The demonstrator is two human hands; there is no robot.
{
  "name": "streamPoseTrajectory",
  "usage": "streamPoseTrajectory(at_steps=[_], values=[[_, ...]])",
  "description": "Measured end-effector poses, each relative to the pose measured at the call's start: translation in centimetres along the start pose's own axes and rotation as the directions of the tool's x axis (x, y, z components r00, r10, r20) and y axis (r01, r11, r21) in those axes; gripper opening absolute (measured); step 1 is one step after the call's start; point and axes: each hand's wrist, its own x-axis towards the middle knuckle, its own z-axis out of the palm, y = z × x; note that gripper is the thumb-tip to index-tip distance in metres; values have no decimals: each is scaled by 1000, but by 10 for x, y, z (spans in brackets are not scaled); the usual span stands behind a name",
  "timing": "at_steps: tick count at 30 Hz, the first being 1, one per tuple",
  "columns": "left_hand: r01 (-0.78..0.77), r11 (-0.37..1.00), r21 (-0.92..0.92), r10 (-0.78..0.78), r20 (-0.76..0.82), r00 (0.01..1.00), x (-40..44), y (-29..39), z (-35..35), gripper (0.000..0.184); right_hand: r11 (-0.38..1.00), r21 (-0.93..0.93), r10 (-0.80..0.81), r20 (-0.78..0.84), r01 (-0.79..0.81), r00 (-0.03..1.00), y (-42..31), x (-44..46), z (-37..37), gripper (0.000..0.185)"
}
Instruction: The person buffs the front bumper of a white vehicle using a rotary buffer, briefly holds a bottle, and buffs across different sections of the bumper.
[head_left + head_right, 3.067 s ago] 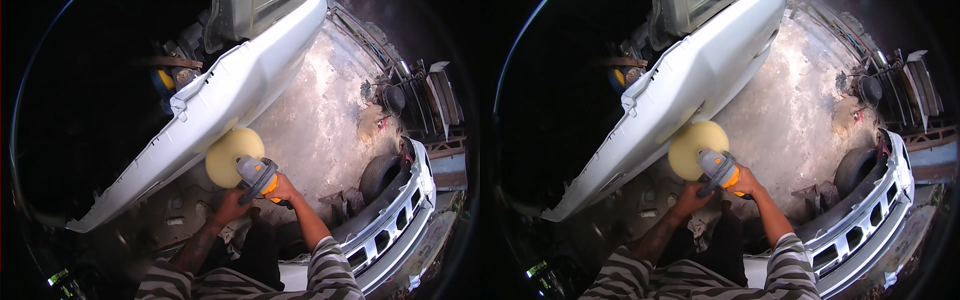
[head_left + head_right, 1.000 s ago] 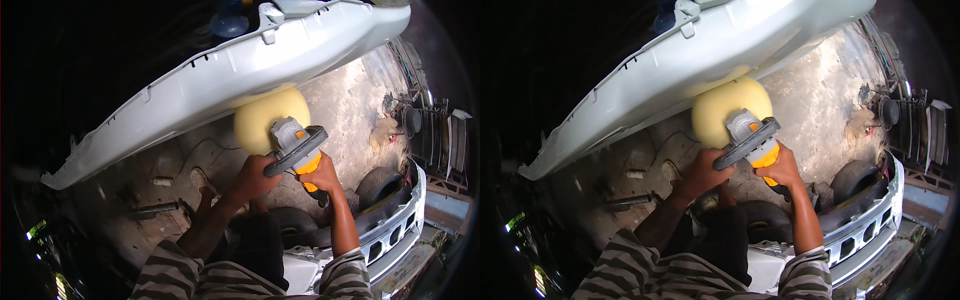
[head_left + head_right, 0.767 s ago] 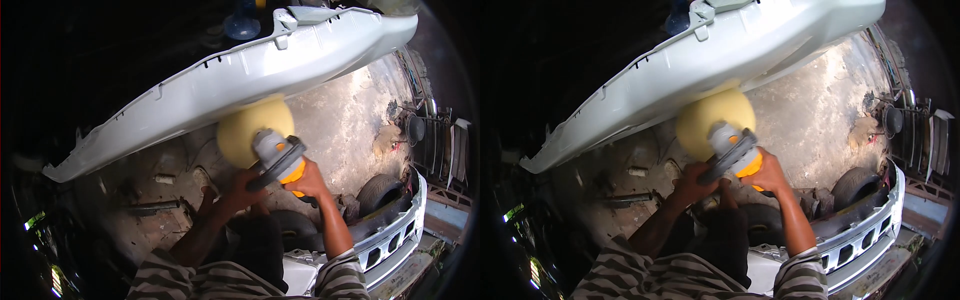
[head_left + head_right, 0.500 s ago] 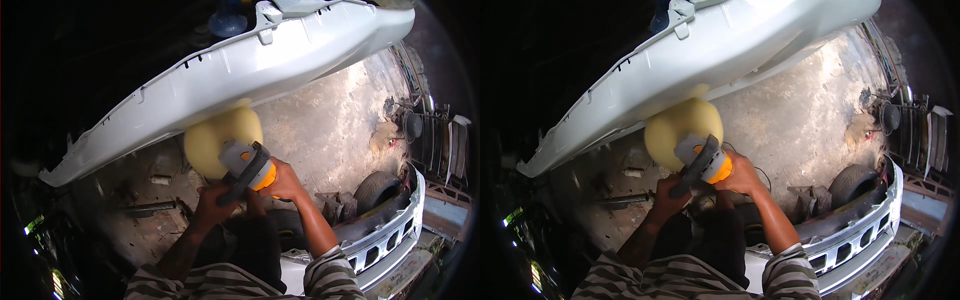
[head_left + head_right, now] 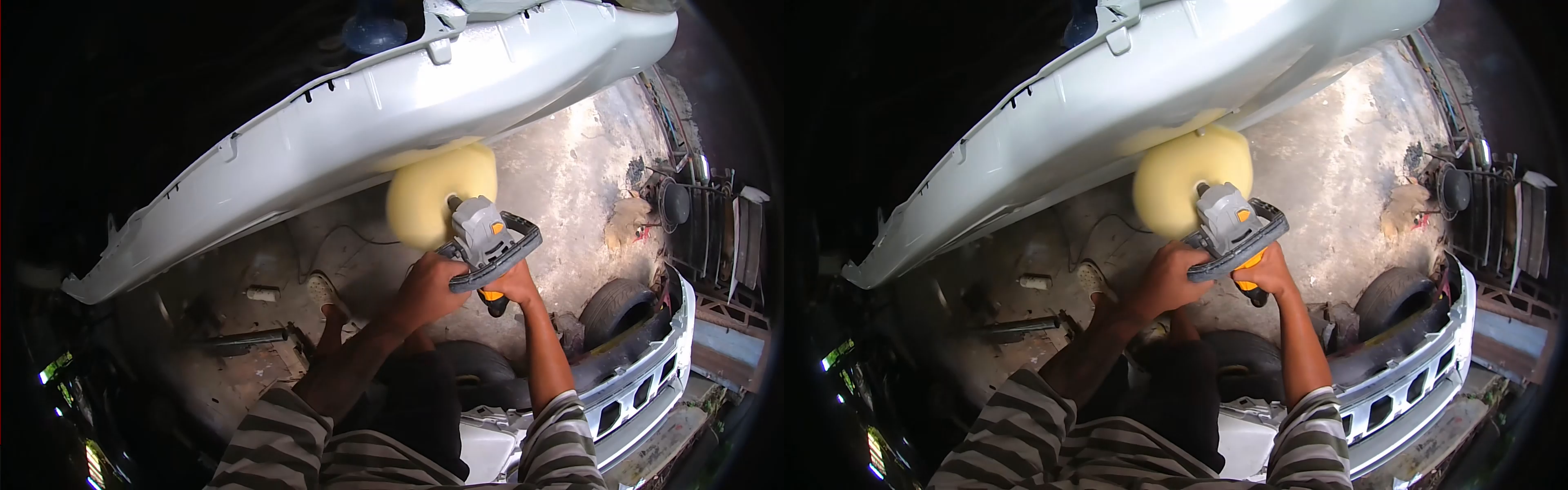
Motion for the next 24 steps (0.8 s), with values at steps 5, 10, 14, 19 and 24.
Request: streamPoseTrajectory(at_steps=[5, 10, 14, 19, 24], values=[[6, 995, 104, -23, 162, 987, -37, -34, -14, 18, 995, 97, -16, 13, 14, 1000, 32, 8, 42, 72], [51, 980, 192, -53, 6, 999, -91, -25, -60, 25, 984, -115, -122, 139, 138, 983, 68, 19, 106, 82], [71, 953, 294, -91, 56, 994, -123, -33, -83, 26, 972, -139, -164, 171, 188, 972, 57, 20, 141, 83], [67, 955, 289, -96, 87, 992, -115, -36, -80, 19, 986, -32, -150, 212, 161, 966, 66, 22, 134, 84], [52, 980, 191, -80, 138, 987, -65, -23, -40, 17, 999, 35, -31, 179, 25, 983, 55, 19, 74, 83]])
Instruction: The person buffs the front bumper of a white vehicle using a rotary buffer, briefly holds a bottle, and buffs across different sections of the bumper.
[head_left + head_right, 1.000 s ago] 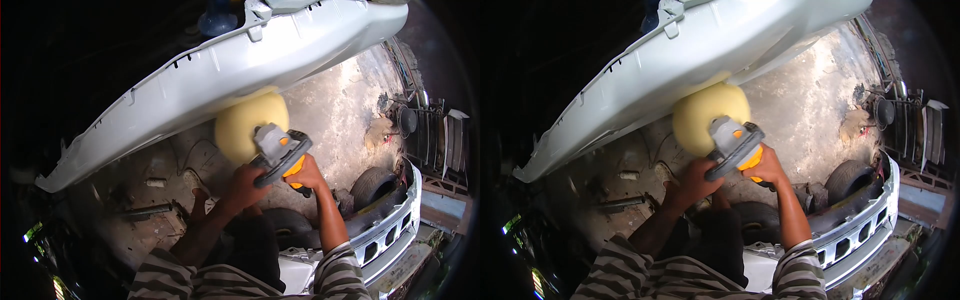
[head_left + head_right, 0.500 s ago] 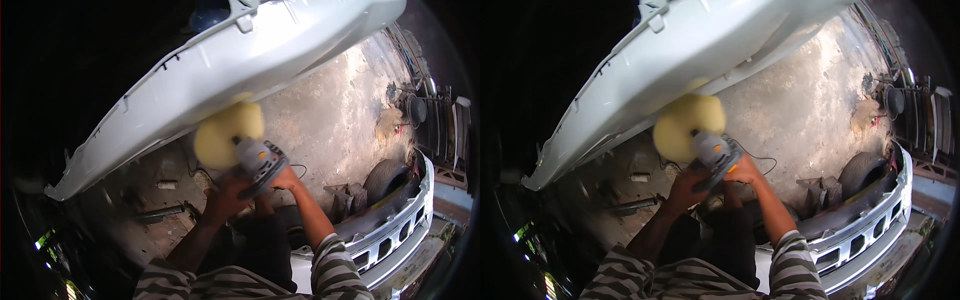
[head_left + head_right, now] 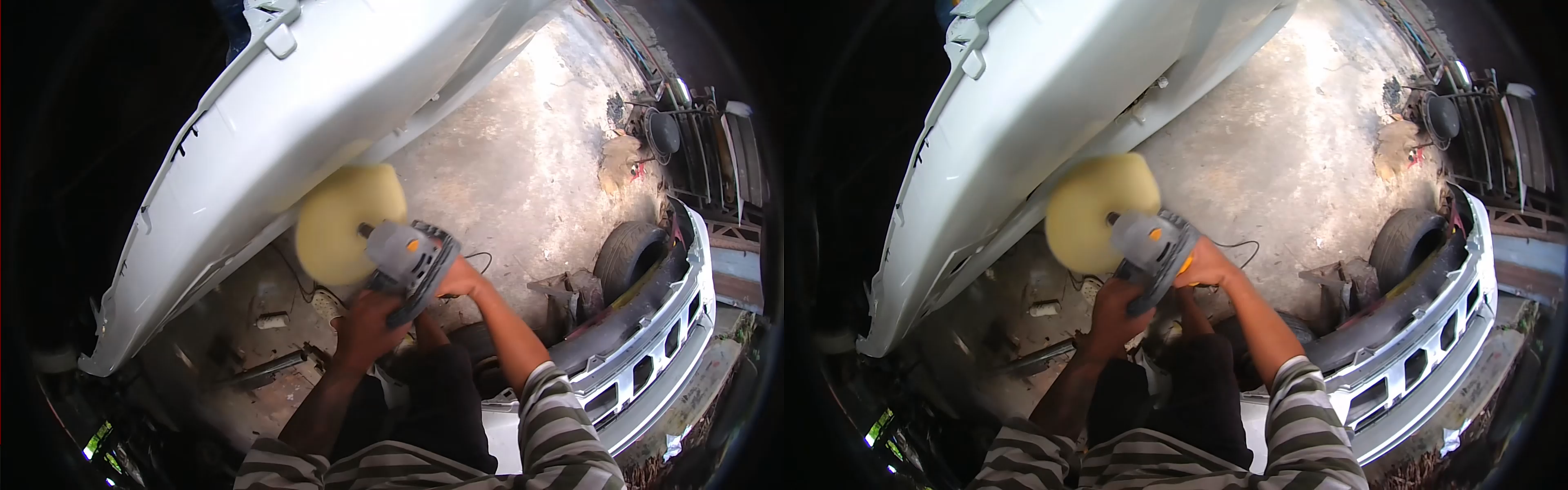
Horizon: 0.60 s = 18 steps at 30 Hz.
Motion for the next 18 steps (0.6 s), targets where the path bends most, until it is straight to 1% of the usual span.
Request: streamPoseTrajectory(at_steps=[1, 5, 7, 9, 11, 12, 14, 15, 16, 17, 18], values=[[-5, 999, -40, 7, 51, 999, 13, 4, 7, 17, 999, 39, 12, -46, -10, 999, -8, -4, -13, 83], [-24, 1000, -19, 24, 36, 999, 62, 23, 31, 15, 996, 71, 65, -83, -59, 994, 4, -12, -64, 85], [-139, 987, -83, 138, -28, 990, 84, 32, 36, 14, 998, -25, 46, -187, -52, 981, 5, -16, -79, 88], [-153, 984, -96, 150, -33, 988, 94, 29, 44, 14, 996, -60, 53, -195, -66, 979, 5, -18, -90, 90], [-188, 974, -124, 186, -32, 982, 96, 28, 46, 15, 990, -137, -9, -217, -21, 976, 11, -17, -94, 88], [-177, 978, -113, 173, -42, 984, 93, 28, 43, 15, 992, -129, -44, -200, 18, 979, 13, -15, -92, 86], [-189, 977, -100, 183, -63, 981, 82, 29, 33, 15, 991, -127, -47, -147, 29, 988, 16, -9, -83, 86], [-170, 982, -85, 163, -79, 983, 74, 26, 28, 15, 991, -130, -50, -113, 35, 992, 20, -5, -77, 85], [-149, 985, -85, 146, -48, 988, 65, 20, 24, 16, 984, -159, -100, -132, 79, 986, 31, 1, -67, 85], [-127, 988, -85, 126, -18, 992, 54, 13, 21, 16, 985, -152, -102, -98, 86, 990, 39, 3, -60, 85], [-98, 995, -36, 99, 27, 995, 39, -4, 23, 17, 987, -146, -79, -88, 66, 993, 37, 5, -49, 87]])
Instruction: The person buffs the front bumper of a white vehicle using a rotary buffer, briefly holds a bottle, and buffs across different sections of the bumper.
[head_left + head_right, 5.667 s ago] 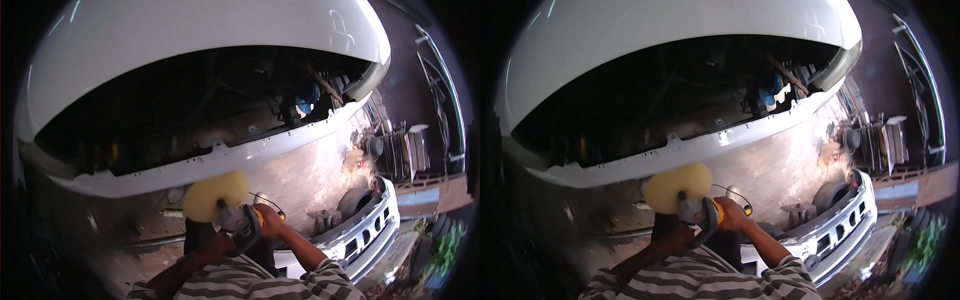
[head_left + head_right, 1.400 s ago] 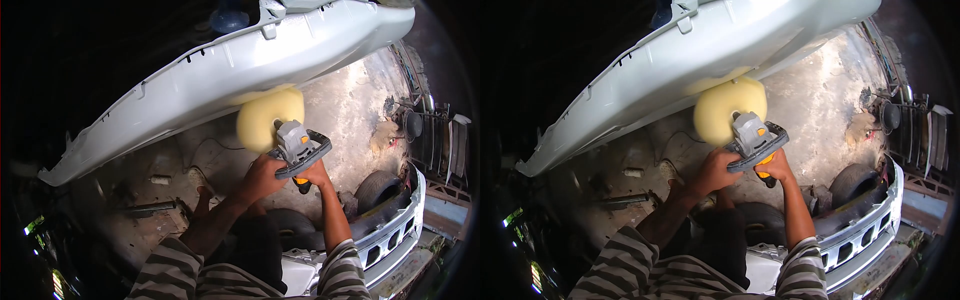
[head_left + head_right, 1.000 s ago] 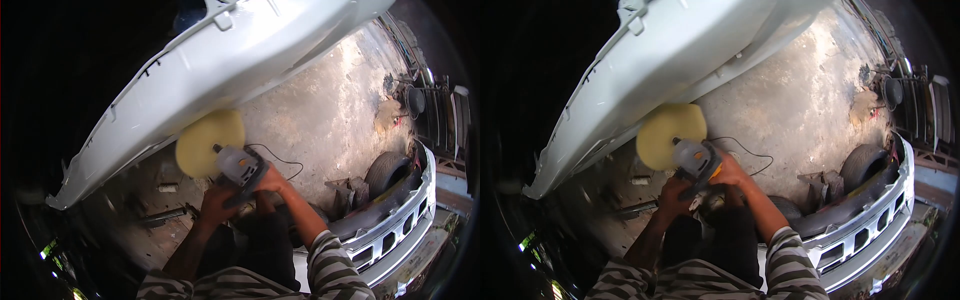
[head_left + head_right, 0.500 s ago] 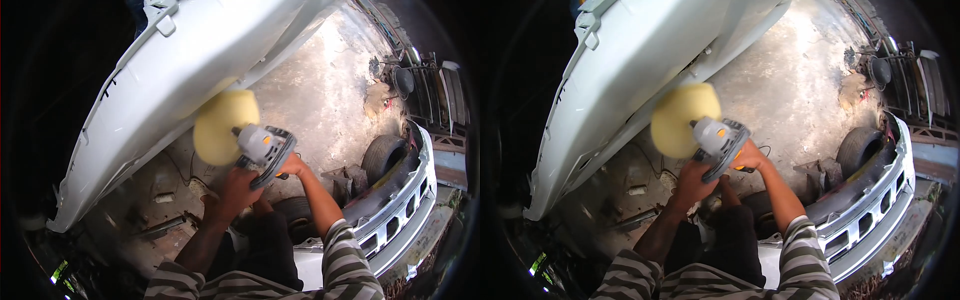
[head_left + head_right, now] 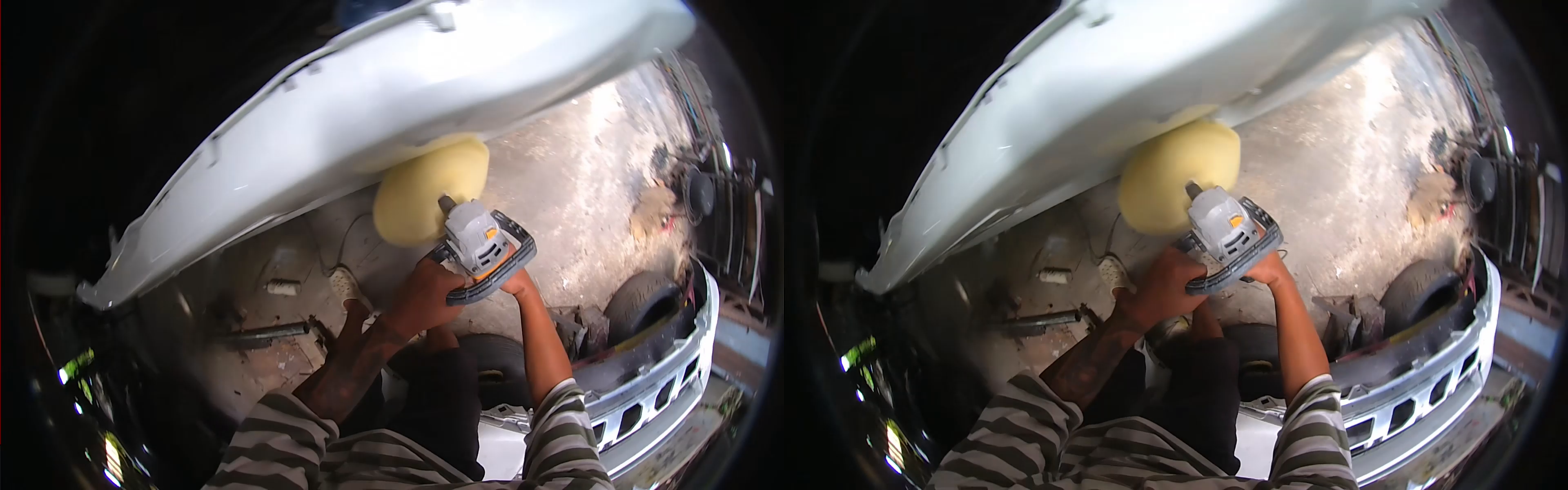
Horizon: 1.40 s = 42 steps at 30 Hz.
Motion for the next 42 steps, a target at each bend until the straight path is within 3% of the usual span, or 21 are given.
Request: streamPoseTrajectory(at_steps=[4, 7, 9, 11, 13, 15, 16, 19, 21, 22, 23, 25, 28, 29, 31, 33, 34, 35, 37, 39, 42], values=[[61, 997, 55, -62, 24, 998, -43, -12, -26, 16, 993, -119, 2, 67, 6, 998, -14, 4, 47, 94], [-15, 992, 129, 33, -133, 991, -72, -18, -41, 22, 977, -195, -64, 117, 86, 991, -15, 9, 77, 97], [122, 991, 63, -120, -23, 992, -101, -14, -59, 29, 961, -222, -120, 196, 163, 973, -12, 13, 102, 98], [205, 977, 56, -201, -74, 977, -130, -10, -76, 29, 982, -185, 77, 287, -24, 955, -9, 19, 124, 101], [272, 961, 44, -265, -124, 956, -153, -1, -90, 29, 956, -271, 15, 420, 110, 907, -43, 35, 152, 95], [345, 938, -47, -342, -303, 890, -178, 8, -103, 23, 962, -203, 268, 616, -180, 740, -90, 45, 184, 84], [478, 857, -194, -515, -250, 820, -199, 6, -102, 21, 958, -230, 282, 667, -169, 690, -91, 49, 202, 80], [481, 735, -479, -667, -378, 642, -249, -10, -104, 21, 952, -276, 303, 782, -133, 544, -104, 53, 254, 75], [537, 651, -536, -748, -336, 572, -283, -6, -115, 19, 908, -43, 268, 823, -417, 500, -87, 48, 270, 67], [527, 661, -534, -744, -378, 550, -297, -4, -121, 20, 933, -30, 225, 829, -359, 513, -61, 48, 269, 61], [519, 670, -531, -740, -419, 526, -311, -4, -125, 20, 898, -244, 403, 790, -367, 462, -66, 45, 274, 63], [476, 727, -495, -686, -534, 493, -339, -12, -127, 21, 797, -367, 573, 709, -480, 410, 1, 30, 271, 70], [505, 633, -586, -773, -508, 380, -376, -24, -136, 21, 855, -390, 517, 602, -341, 609, -11, 11, 316, 67], [485, 631, -606, -776, -513, 367, -388, -29, -133, 21, 880, -421, 461, 647, -220, 607, 8, 17, 322, 61], [425, 703, -570, -691, -688, 222, -408, -44, -128, 27, 858, -492, 460, 607, -148, 648, -4, 17, 349, 60], [381, 625, -681, -778, -586, 229, -437, -47, -132, 29, 779, -626, 494, 594, -20, 635, -6, 20, 369, 55], [263, 517, -814, -855, -477, 203, -446, -47, -139, 29, 669, -729, 651, 478, -148, 589, -29, 28, 388, 62], [137, 383, -914, -914, -354, 198, -454, -46, -141, 30, 653, -745, 657, 466, -137, 593, -36, 28, 400, 62], [90, 384, -919, -915, -365, 171, -465, -55, -129, 24, 729, -669, 380, 571, 145, 728, -55, 27, 425, 65], [323, 495, -807, -863, -499, 75, -476, -77, -104, 18, 832, -534, 296, 655, 150, 695, -111, 20, 463, 63], [425, 491, -760, -846, -532, 26, -488, -97, -116, 14, 972, -222, 231, 855, -75, 465, -217, -6, 538, 54]])
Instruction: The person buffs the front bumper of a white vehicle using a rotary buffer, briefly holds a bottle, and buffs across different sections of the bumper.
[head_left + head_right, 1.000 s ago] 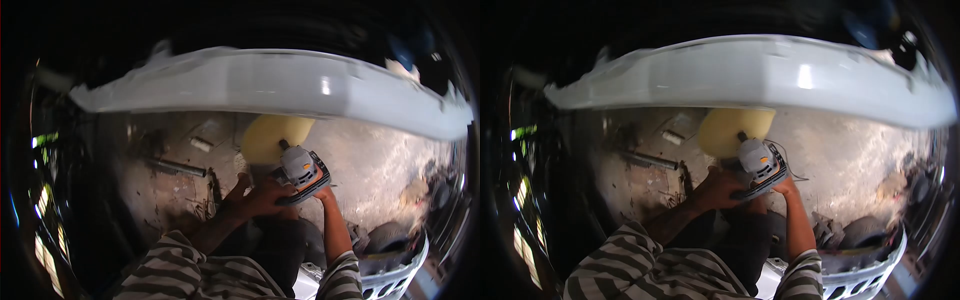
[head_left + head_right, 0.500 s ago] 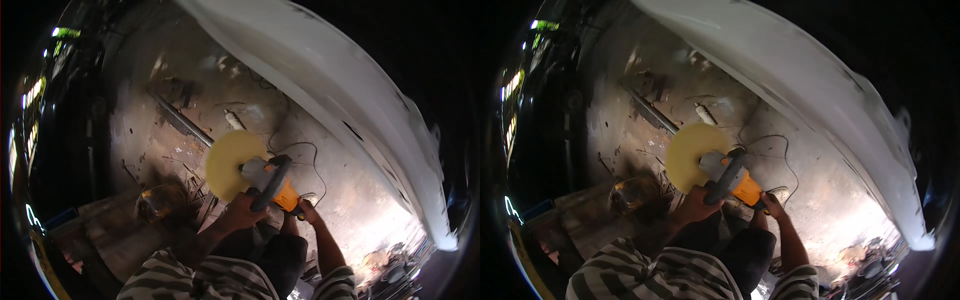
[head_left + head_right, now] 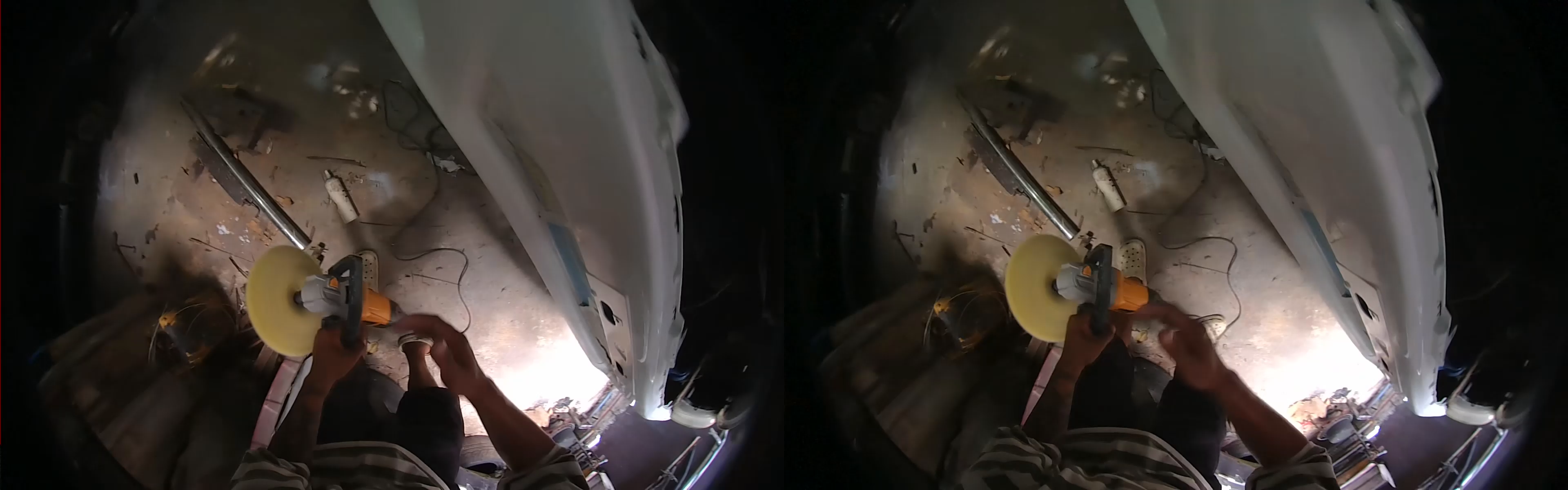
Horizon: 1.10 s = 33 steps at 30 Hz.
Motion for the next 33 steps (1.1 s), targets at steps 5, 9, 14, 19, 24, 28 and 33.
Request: streamPoseTrajectory(at_steps=[5, 9, 14, 19, 24, 28, 33], values=[[121, 993, 18, -117, -134, 984, 19, -38, -19, 18, 725, -485, 686, 448, -489, 574, -167, 75, 82, 46], [201, 979, 31, -195, -145, 970, 15, -68, -7, 18, 750, -491, 655, 454, -444, 604, -164, 122, 122, 46], [227, 971, -68, -237, -262, 936, 20, -99, -7, 20, 747, -551, 638, 437, -372, 634, -147, 170, 161, 46], [338, 920, -198, -389, -369, 844, 13, -123, 15, 18, 734, -606, 604, 379, -305, 701, -121, 197, 159, 46], [292, 912, -287, -406, -545, 733, 13, -129, 25, 12, 747, -625, 511, 318, -229, 799, -103, 212, 124, 46], [286, 885, -366, -458, -580, 673, 14, -134, 29, 18, 787, -608, 394, 367, -103, 842, -72, 244, 89, 47], [287, 692, -662, -677, -459, 575, -1, -120, 45, 18, 864, -484, 359, 401, -138, 843, 21, 231, 40, 48]])
